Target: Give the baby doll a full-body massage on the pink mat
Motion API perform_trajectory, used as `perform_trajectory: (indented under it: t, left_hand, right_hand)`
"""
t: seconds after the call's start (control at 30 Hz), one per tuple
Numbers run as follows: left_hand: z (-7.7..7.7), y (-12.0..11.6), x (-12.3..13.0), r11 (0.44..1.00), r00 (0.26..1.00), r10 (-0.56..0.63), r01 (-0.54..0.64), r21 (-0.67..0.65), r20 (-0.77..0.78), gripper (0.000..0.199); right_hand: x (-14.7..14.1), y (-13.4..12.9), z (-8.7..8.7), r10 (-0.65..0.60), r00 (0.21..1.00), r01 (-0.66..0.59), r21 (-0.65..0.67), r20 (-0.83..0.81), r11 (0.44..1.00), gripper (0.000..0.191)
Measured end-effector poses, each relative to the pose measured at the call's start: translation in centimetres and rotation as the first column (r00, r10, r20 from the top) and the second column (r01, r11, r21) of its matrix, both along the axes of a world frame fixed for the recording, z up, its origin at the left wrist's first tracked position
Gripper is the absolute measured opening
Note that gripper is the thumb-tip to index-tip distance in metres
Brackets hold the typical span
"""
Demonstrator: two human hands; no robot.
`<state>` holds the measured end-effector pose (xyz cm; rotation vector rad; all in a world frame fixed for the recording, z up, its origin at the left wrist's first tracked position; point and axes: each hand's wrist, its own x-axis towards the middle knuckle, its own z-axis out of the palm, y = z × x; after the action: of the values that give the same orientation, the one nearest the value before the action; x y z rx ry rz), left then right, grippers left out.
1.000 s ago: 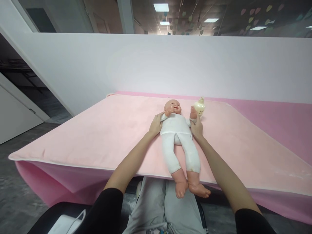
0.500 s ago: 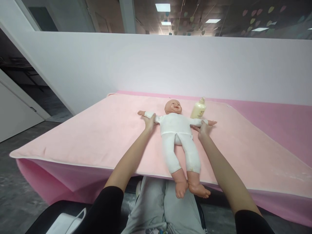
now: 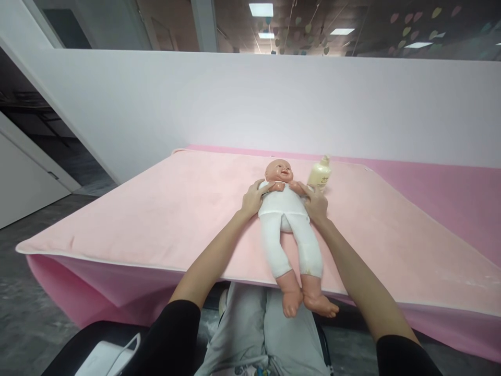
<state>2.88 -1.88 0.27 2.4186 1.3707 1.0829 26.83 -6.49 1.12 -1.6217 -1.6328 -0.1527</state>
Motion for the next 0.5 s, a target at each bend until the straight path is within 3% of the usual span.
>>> perform_trajectory:
  t: [0.13,0.23,0.37,0.5]
  left_hand:
    - [0.0,0.0,0.0,1.000,1.000,0.009,-0.009,-0.006,-0.009,0.058]
    - [0.0,0.0,-0.1,0.999,0.999,0.027,-0.026,-0.035,0.021,0.059]
    - [-0.2,0.2,-0.3,0.996,0.982,0.052,-0.039,-0.077,0.182,0.066]
    - [-1.0,1.3,-0.5,0.989,0.907,0.131,-0.093,-0.115,0.400,0.071]
  right_hand:
    - [-0.3,-0.2,0.3,0.032,0.993,-0.032,-0.006,0.117,0.999,0.048]
    - [-0.2,-0.2,0.1,0.075,0.995,-0.075,0.001,0.065,0.997,0.054]
    - [0.4,0.4,-0.7,0.096,0.968,-0.075,0.099,-0.232,0.992,0.066]
    - [1.2,1.9,-1.6,0.092,0.813,0.046,0.222,-0.574,0.974,0.072]
